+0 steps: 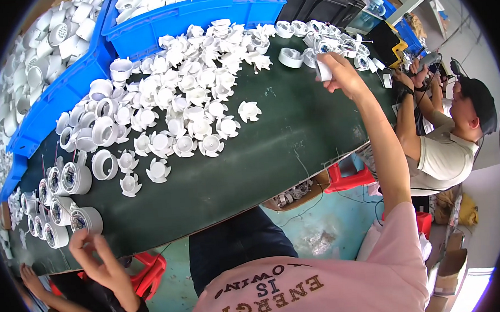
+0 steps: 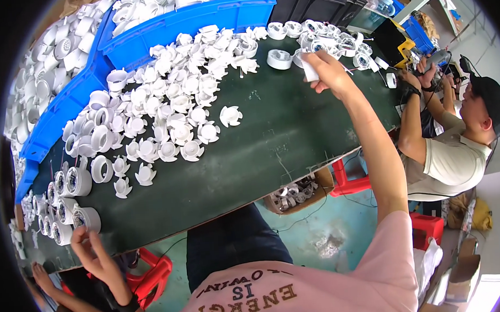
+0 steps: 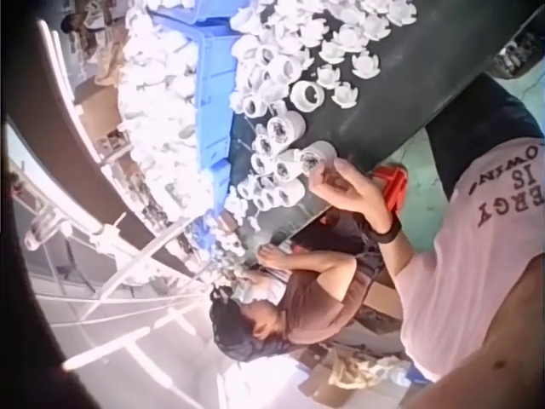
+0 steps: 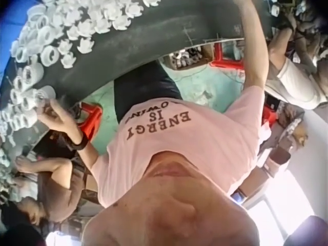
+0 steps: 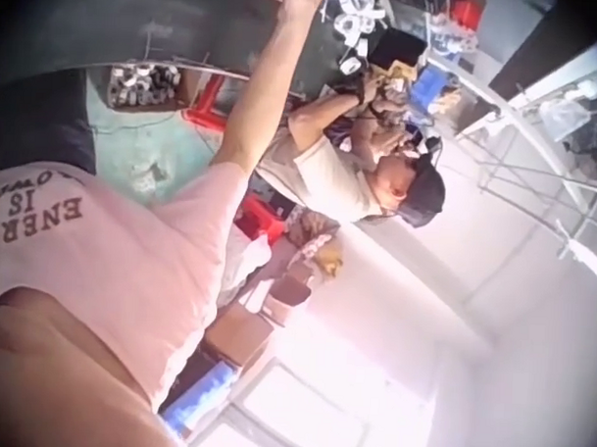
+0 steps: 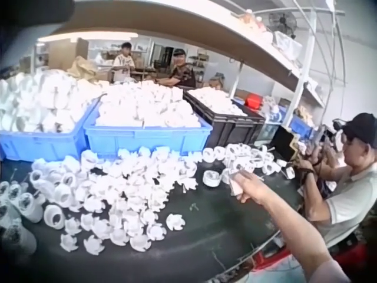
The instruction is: The person assembles electronic components by hand, picking up a white plastic housing and a fan blade, fitting the blade into the housing, and snapping a plastic cap onto the assembly.
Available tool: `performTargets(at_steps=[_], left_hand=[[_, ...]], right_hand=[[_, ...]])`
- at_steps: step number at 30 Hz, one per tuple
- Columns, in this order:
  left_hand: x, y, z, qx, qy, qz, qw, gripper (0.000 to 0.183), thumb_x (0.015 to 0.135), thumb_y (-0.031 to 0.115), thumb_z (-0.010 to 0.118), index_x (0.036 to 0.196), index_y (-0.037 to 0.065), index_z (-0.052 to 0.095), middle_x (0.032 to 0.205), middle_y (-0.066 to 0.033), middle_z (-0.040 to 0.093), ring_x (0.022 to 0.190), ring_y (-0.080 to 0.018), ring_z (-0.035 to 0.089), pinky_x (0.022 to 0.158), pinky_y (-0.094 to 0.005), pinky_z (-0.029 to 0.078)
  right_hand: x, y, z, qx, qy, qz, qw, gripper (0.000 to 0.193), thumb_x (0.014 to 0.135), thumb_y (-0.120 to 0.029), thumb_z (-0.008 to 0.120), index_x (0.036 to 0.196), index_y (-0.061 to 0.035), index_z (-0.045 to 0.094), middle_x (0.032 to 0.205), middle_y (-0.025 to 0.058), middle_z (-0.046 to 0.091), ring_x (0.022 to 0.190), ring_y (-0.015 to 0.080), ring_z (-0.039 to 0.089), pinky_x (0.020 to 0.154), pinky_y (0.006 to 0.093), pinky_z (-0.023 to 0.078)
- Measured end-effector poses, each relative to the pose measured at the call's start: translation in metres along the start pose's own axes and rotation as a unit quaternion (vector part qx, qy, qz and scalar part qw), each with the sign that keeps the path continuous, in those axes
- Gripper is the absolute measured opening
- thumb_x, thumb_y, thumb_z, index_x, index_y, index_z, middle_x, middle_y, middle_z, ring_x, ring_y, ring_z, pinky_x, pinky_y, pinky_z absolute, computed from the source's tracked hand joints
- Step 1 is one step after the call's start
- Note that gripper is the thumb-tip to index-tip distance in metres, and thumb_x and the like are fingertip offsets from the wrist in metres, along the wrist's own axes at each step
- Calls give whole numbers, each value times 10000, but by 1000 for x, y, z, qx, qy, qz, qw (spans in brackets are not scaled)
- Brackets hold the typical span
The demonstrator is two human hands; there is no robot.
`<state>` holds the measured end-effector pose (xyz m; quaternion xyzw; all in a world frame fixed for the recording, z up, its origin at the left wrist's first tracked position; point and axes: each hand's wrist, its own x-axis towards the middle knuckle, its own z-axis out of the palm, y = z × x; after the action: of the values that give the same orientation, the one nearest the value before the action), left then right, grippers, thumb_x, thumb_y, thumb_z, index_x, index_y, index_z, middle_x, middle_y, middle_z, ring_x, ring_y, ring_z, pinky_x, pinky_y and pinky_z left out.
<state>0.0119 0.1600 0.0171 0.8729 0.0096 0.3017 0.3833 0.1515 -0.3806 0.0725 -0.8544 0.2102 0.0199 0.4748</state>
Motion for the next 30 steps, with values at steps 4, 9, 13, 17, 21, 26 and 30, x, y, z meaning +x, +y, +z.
performTargets(at_steps=[4,9,13,17,21,26,30], left_hand=[[-16,8,16,-124,-96,-20,987,188,899,-22,514,1086,-10,536,1043,-63,536,915,-122,514,815,-236,413],[-19,21,40,-180,-138,-15,974,159,888,-63,493,1035,-19,535,1039,-75,538,928,-134,521,817,-238,420],[-21,20,55,-147,-99,-1,984,144,833,-83,525,952,-16,572,939,-82,566,694,-122,466,604,-233,370],[-21,21,54,-105,-136,30,985,120,876,-71,508,967,-15,563,975,-59,550,745,-89,468,660,-213,384],[-22,25,57,-92,-121,47,987,125,840,-67,537,942,-6,574,918,-73,576,697,-130,459,594,-240,349],[-21,27,55,-72,-127,54,988,140,813,-59,558,934,8,581,892,-89,597,699,-174,497,566,-265,352],[-19,27,52,-95,-139,14,986,149,812,-69,549,935,8,581,922,-88,598,723,-165,503,590,-259,356]], right_hand=[[-16,2,19,176,-127,-30,976,440,928,-384,531,1246,-80,522,926,111,650,704,120,615,643,268,524],[-49,6,77,405,-167,-148,887,186,881,-128,625,980,-60,483,1064,194,616,1026,402,619,933,481,502],[-55,7,113,129,-18,-197,972,195,940,-219,564,944,-53,461,1022,101,576,956,167,548,904,302,422],[-62,4,129,60,-67,-335,938,460,1008,-352,417,1335,-28,423,1174,94,492,1054,175,470,958,304,358],[-62,7,133,-56,-69,-417,905,497,1015,-338,387,1407,-33,380,1230,140,452,1139,241,448,1003,333,332],[-65,6,135,-77,-80,-409,906,485,1016,-324,382,1399,-26,398,1258,172,414,1165,275,433,1016,339,320],[-63,10,138,-128,-61,-410,901,485,1017,-321,379,1401,-26,393,1253,176,412,1151,279,434,1008,340,329]])
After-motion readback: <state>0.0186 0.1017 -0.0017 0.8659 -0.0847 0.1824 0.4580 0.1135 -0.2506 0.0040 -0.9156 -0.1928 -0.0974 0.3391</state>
